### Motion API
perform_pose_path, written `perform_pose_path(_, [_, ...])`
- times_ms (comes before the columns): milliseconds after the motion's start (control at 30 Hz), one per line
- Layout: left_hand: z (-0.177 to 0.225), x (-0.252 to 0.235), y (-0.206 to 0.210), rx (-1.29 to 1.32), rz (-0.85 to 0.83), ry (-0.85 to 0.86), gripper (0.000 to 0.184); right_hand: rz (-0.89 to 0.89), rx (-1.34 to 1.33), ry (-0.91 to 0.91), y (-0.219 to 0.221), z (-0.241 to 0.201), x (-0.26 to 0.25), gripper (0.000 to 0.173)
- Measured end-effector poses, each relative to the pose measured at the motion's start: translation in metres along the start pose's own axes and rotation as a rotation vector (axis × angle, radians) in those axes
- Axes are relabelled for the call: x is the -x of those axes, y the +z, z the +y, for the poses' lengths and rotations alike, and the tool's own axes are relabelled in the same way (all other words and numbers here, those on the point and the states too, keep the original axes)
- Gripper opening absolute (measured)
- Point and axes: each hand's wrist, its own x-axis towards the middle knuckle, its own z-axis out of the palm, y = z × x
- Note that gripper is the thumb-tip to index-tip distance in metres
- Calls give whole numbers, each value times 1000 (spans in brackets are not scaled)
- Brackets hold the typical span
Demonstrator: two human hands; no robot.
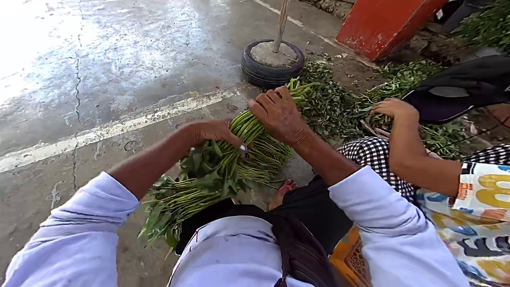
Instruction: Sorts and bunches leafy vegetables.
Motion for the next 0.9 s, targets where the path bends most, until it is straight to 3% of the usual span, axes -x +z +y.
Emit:
perform_pose_path(67, [28,17,-12,-580,144,-298,26,-38,-70,142,20,-33,-2,21])
perform_pose_path(133, [35,25,-16,-1075,138,-557,33,-114,-224,287,42,-76,-7,28])
perform_pose_path(233, [11,38,-6,-1336,56,-767,32,-157,-415,373,73,-135,-5,33])
perform_pose_path(400, [-80,49,12,-1086,-15,-853,44,-343,-508,250,96,-186,25,18])
perform_pose_path(567, [-114,74,12,-1047,19,-735,76,-478,-659,184,101,-181,34,31])
perform_pose_path(800, [-138,104,-32,-388,-95,-533,79,-519,-735,168,107,-183,32,38])
perform_pose_path(900, [-167,123,-51,-83,-44,-480,61,-599,-738,202,106,-181,33,38])
